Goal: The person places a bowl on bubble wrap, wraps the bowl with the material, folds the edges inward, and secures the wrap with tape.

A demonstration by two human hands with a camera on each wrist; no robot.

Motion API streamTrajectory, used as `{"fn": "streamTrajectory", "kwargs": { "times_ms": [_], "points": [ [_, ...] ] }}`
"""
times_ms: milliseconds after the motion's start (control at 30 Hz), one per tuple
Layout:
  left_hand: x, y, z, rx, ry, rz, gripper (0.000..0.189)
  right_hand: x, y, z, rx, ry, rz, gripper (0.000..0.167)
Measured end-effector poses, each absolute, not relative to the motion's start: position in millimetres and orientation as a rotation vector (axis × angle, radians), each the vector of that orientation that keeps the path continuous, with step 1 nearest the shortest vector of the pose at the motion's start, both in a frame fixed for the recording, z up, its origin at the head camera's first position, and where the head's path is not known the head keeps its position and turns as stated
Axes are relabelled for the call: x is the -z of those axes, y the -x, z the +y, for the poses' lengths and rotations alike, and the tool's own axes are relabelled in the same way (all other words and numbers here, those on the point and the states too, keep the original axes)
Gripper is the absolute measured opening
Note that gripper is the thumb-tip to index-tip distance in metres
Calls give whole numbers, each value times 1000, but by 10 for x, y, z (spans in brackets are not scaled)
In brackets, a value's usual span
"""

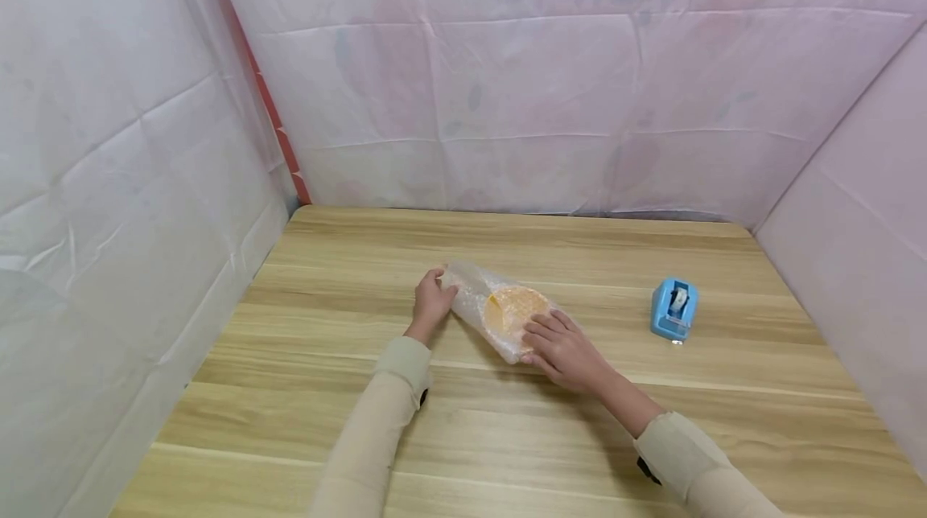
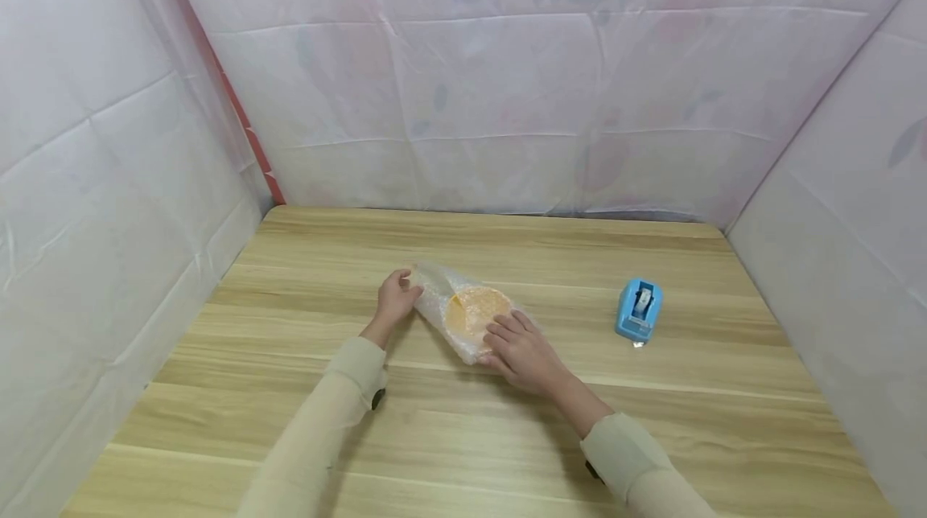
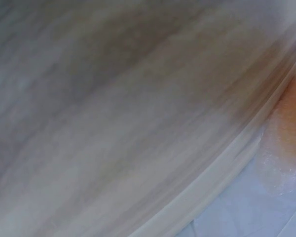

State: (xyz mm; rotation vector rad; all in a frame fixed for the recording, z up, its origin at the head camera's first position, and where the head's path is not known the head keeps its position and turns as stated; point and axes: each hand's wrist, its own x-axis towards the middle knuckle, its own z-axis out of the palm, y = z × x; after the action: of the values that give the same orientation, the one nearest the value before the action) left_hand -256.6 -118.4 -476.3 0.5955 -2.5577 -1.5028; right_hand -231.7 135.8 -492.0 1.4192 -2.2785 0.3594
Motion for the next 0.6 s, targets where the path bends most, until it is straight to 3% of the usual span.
{"fn": "streamTrajectory", "kwargs": {
  "times_ms": [200, 433, 600],
  "points": [
    [4783, 2623, -1171, 1564, -807, -2499, 43, 4929, 2313, 1348, -367, -1417, -2293, 48],
    [5157, 2842, -1293, 1536, -932, -2390, 38, 4914, 2329, 1336, -387, -1424, -2289, 49],
    [4933, 2713, -1268, 1661, -1003, -2382, 40, 4904, 2338, 1333, -383, -1424, -2287, 48]
  ]
}}
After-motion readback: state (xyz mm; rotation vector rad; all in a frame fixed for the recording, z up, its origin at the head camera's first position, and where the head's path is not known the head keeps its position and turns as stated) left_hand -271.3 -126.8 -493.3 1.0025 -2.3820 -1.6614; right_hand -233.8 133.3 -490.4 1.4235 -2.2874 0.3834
